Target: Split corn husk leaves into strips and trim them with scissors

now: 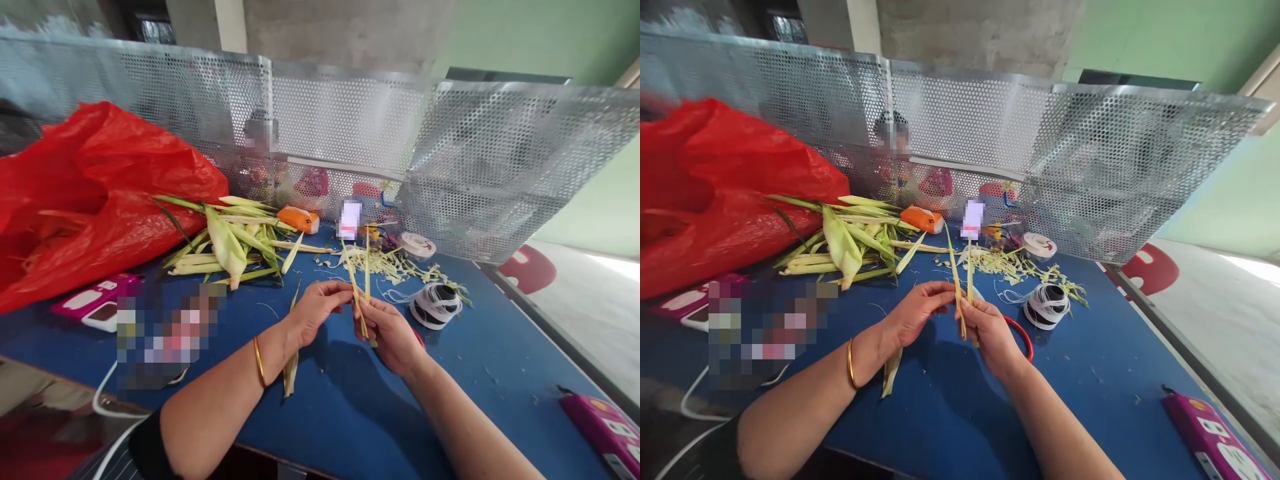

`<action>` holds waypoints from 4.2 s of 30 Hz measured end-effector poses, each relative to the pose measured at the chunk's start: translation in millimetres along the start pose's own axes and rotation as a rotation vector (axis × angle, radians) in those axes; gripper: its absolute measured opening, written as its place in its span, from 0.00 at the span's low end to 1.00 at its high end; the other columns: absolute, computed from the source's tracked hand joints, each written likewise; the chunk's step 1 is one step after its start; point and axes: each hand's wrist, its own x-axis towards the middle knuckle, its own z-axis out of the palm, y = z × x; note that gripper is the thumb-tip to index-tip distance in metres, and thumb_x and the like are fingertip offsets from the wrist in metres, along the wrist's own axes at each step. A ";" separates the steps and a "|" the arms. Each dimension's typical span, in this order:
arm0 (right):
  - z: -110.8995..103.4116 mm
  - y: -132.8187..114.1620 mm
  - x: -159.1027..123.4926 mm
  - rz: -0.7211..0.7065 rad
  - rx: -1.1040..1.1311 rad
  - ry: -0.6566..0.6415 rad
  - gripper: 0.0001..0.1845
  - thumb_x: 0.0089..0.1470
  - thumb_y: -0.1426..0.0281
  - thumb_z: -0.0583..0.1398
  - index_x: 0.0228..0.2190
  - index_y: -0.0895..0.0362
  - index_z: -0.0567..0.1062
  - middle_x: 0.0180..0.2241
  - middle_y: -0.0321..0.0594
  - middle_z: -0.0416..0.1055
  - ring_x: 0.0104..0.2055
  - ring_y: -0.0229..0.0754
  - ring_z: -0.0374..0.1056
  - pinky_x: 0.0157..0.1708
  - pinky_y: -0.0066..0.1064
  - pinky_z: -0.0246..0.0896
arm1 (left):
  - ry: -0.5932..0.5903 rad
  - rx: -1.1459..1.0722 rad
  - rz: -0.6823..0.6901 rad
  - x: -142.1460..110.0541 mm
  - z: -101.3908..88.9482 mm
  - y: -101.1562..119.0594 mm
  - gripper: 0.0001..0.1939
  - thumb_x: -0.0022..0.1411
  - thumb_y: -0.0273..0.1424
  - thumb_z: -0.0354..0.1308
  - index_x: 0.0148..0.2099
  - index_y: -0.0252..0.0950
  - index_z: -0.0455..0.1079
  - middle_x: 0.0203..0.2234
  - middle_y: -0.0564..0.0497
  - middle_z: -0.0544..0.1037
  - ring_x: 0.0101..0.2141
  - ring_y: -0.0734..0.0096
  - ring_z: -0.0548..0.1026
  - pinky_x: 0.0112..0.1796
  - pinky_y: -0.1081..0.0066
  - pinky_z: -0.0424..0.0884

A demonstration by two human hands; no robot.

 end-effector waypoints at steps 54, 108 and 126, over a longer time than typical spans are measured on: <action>-11.7 -23.8 -3.1 0.094 -0.011 0.009 0.15 0.36 0.68 0.69 0.21 0.58 0.68 0.17 0.25 0.53 0.16 0.25 0.36 0.14 0.23 0.29 | 0.004 0.130 -0.089 1.2 4.9 -4.5 0.04 0.55 0.19 0.61 0.33 0.31 0.72 0.23 0.52 0.78 0.23 0.76 0.76 0.30 0.73 0.73; -21.7 -31.9 1.1 -0.407 -0.313 0.484 0.17 0.38 0.59 0.69 0.20 0.56 0.71 0.15 0.27 0.55 0.17 0.29 0.43 0.17 0.27 0.37 | 0.092 0.348 -0.059 1.8 8.5 -14.4 0.07 0.60 0.23 0.56 0.29 0.33 0.67 0.19 0.54 0.74 0.18 0.79 0.71 0.23 0.76 0.69; -15.2 -11.8 6.3 -0.156 -0.302 0.347 0.21 0.32 0.58 0.71 0.19 0.56 0.68 0.12 0.24 0.52 0.15 0.27 0.42 0.16 0.26 0.33 | 0.002 0.481 0.081 -3.2 11.8 -14.5 0.08 0.60 0.29 0.58 0.29 0.33 0.69 0.19 0.54 0.75 0.19 0.79 0.72 0.24 0.78 0.68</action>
